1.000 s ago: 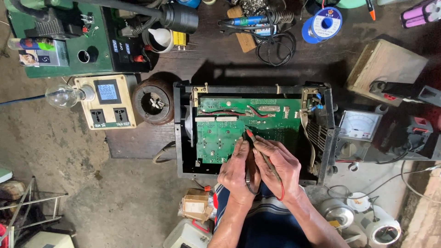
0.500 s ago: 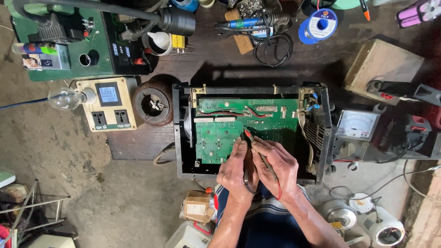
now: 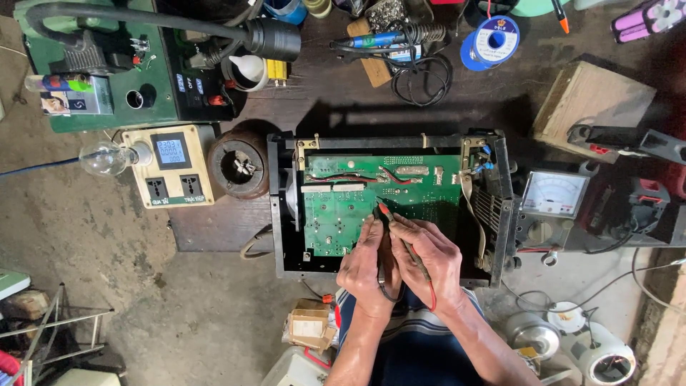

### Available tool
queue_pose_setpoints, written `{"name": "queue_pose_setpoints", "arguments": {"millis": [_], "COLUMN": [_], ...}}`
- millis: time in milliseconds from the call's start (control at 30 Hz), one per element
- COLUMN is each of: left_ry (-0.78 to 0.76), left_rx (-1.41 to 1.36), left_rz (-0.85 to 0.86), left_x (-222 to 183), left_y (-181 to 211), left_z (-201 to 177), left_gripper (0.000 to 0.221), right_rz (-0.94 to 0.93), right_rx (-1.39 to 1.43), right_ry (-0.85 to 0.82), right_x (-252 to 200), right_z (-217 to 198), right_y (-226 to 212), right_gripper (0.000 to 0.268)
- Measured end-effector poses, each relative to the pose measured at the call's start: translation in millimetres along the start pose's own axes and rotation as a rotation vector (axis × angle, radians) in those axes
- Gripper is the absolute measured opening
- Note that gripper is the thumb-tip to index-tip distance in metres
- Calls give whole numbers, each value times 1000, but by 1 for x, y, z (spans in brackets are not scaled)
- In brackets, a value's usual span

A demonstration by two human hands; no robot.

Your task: Testing internal circuits of an electronic device using multimeter probes on a circuit board.

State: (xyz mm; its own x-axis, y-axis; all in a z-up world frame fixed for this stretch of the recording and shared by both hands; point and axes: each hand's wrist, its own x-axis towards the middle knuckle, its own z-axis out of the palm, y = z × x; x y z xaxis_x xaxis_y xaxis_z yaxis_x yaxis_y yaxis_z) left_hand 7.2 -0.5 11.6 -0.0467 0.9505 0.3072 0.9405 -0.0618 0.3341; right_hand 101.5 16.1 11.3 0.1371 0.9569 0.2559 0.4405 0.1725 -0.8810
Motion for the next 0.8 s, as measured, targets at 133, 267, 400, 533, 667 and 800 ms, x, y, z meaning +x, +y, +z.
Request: {"name": "queue_pose_setpoints", "arguments": {"millis": [133,267,400,533,667,800], "left_ry": [-25,-61,-127,-131,-140,-150], "left_rx": [76,187,295,305,328,349], "left_rz": [8,20,4,-2,-19,-39], "left_x": [2,2,-13,-19,-22,-25], "left_y": [4,7,2,1,1,2], "left_z": [-3,-5,5,9,12,13], "left_gripper": [28,29,41,40,38,36], "right_rz": [-5,-6,-3,-7,-29,-49], "right_rx": [-6,-6,3,-2,-8,-13], "right_ry": [1,0,7,8,14,21], "right_x": [0,0,0,0,1,-2], "right_z": [0,0,0,1,0,1], "right_y": [1,1,1,1,0,4], "right_gripper": [12,12,12,12,11,10]}}
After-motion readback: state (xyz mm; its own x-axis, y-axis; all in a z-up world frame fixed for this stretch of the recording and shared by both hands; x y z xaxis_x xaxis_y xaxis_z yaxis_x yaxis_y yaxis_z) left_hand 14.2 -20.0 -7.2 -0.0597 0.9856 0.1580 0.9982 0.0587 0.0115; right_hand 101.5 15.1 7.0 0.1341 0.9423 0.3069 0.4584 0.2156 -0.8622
